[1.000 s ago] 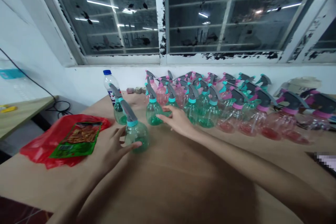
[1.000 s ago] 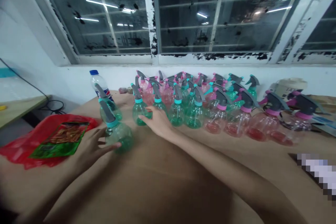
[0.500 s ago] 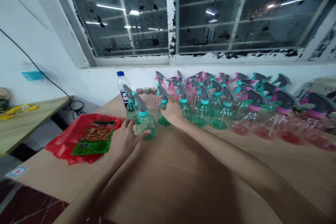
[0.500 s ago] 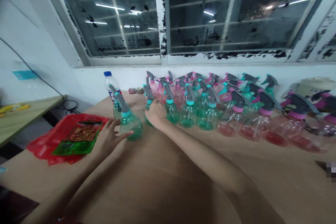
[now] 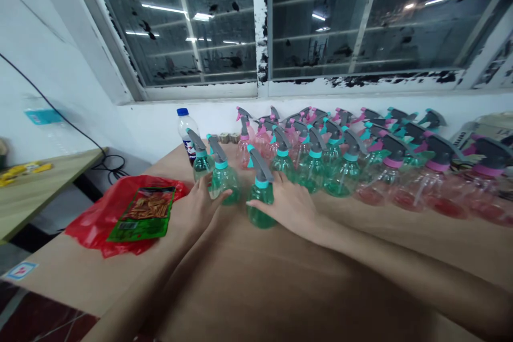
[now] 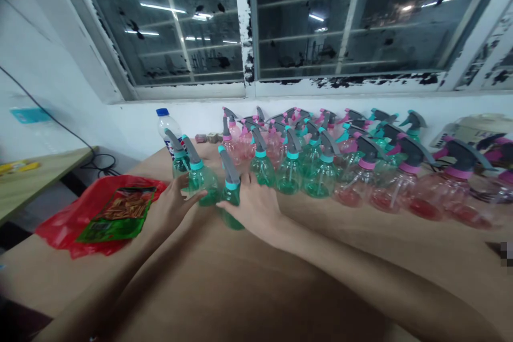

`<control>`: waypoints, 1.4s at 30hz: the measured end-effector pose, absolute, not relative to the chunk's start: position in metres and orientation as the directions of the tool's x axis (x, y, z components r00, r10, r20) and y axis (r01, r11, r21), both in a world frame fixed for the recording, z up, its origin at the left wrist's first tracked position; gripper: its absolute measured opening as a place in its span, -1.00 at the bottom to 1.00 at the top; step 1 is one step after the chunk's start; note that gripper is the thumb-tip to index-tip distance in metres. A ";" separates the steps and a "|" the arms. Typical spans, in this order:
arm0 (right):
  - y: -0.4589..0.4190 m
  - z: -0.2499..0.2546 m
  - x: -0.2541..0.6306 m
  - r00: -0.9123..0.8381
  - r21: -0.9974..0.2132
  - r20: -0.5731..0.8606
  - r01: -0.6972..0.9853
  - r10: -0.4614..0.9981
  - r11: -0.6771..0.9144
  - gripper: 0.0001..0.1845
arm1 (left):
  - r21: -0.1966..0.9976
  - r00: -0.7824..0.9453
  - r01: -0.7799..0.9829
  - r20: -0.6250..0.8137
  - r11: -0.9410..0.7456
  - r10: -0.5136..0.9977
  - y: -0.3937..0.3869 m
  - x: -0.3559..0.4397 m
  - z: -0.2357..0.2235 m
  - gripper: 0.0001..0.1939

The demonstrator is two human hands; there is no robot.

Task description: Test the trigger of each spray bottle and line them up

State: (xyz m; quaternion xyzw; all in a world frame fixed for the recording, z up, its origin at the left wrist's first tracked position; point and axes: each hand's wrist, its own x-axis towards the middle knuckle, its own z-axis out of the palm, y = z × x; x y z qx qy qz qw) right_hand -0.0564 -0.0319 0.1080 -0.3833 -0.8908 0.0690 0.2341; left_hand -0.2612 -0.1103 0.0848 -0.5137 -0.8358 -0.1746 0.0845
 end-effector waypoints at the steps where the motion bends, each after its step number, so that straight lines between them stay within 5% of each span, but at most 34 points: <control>1: -0.037 0.107 -0.047 -0.611 -0.277 0.378 0.642 0.695 0.715 -0.23 | 0.202 -0.459 0.888 0.342 0.413 0.820 -0.108 -0.259 0.086 -0.40; 11: -0.052 0.105 0.021 -0.641 -0.185 0.452 0.613 0.620 0.768 -0.46 | 0.086 -0.387 0.910 0.531 0.406 0.754 -0.075 -0.249 0.084 -0.45; 23: -0.056 0.103 0.056 -0.658 -0.238 0.441 0.570 0.610 0.786 -0.36 | 0.212 -0.445 0.894 0.514 0.395 0.733 -0.077 -0.231 0.078 -0.33; 28: -0.051 0.102 0.073 -0.651 -0.308 0.421 0.553 0.632 0.774 -0.37 | 0.445 -0.128 0.894 0.364 -0.052 0.923 -0.113 -0.181 0.062 -0.49; 31: -0.050 0.102 0.082 -0.645 -0.307 0.433 0.550 0.629 0.776 -0.33 | 0.487 0.114 0.838 0.285 -0.247 0.952 -0.125 -0.143 0.062 -0.29; 34: -0.049 0.101 0.094 -0.641 -0.295 0.444 0.555 0.626 0.777 -0.30 | 0.521 0.198 0.799 0.242 -0.300 0.950 -0.124 -0.108 0.067 -0.18; 38: -0.045 0.099 0.117 -0.648 -0.296 0.458 0.534 0.608 0.792 -0.30 | 0.553 0.193 0.781 0.227 -0.289 0.955 -0.114 -0.076 0.068 -0.29; 42: -0.040 0.102 0.149 -0.650 -0.467 0.367 0.490 0.665 0.736 -0.40 | 0.594 0.215 0.741 0.232 -0.313 0.949 -0.106 -0.052 0.060 -0.31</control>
